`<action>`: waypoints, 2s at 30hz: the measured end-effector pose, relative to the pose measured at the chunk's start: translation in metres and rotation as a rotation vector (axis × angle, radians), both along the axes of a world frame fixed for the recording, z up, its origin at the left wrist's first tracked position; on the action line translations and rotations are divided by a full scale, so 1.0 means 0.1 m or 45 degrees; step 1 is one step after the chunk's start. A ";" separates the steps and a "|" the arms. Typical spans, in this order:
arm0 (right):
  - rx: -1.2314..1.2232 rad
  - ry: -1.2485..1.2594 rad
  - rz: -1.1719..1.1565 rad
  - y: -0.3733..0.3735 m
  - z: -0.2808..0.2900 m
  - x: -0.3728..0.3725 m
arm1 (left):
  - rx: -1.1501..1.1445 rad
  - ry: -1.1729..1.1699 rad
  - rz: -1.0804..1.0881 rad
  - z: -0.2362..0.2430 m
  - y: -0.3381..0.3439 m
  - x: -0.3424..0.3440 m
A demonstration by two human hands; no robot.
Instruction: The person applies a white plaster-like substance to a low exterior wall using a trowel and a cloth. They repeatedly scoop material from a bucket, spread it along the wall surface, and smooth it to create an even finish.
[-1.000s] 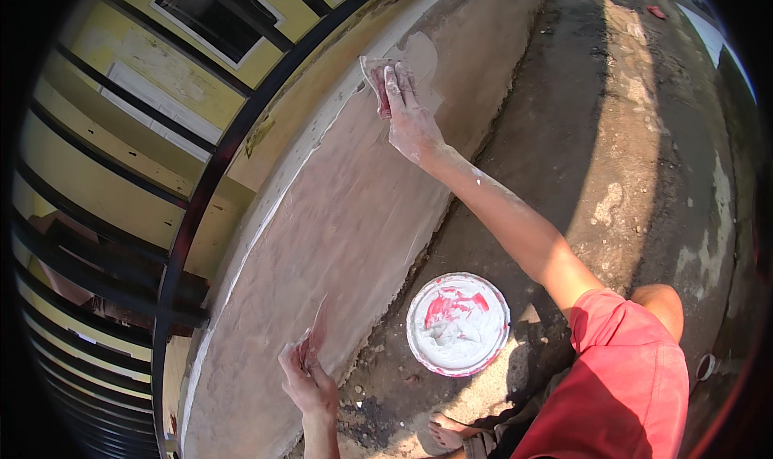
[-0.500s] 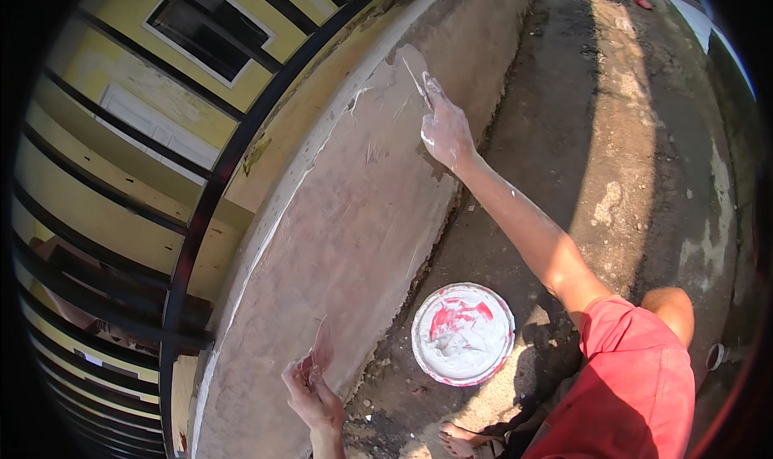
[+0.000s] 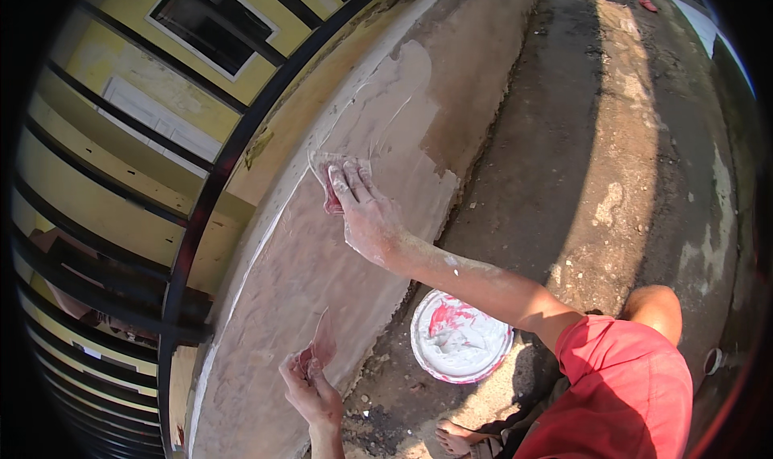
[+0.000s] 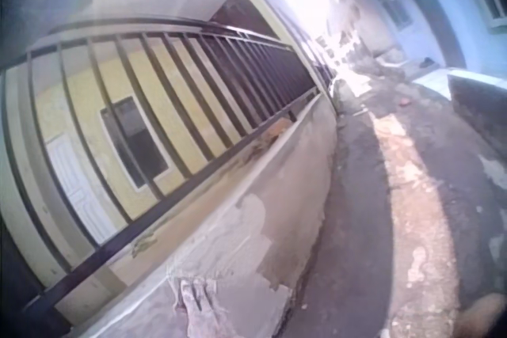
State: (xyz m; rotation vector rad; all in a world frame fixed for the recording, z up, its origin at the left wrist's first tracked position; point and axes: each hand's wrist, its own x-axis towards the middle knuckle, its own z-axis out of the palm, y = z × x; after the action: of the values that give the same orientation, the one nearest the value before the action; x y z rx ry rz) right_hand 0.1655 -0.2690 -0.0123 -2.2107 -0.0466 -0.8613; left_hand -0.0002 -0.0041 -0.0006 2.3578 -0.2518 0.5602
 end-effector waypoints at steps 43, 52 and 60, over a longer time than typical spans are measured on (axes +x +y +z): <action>2.105 0.269 1.030 -0.36 -0.47 -0.79 | 0.322 -0.035 0.043 -0.18 0.28 0.04; 0.070 -0.449 -0.276 -1.82 0.05 0.98 | 0.212 -0.101 0.013 -0.11 0.18 0.00; -0.155 -0.084 -0.104 -1.14 -0.56 0.78 | 0.127 -0.071 0.037 -0.17 0.20 0.01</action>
State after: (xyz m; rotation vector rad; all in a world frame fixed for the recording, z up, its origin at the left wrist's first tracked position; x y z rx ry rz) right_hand 0.2435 -0.3832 -0.0681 -2.3102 -0.0414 -1.0004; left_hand 0.0003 0.0159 -0.0175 2.4479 -0.2772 0.6414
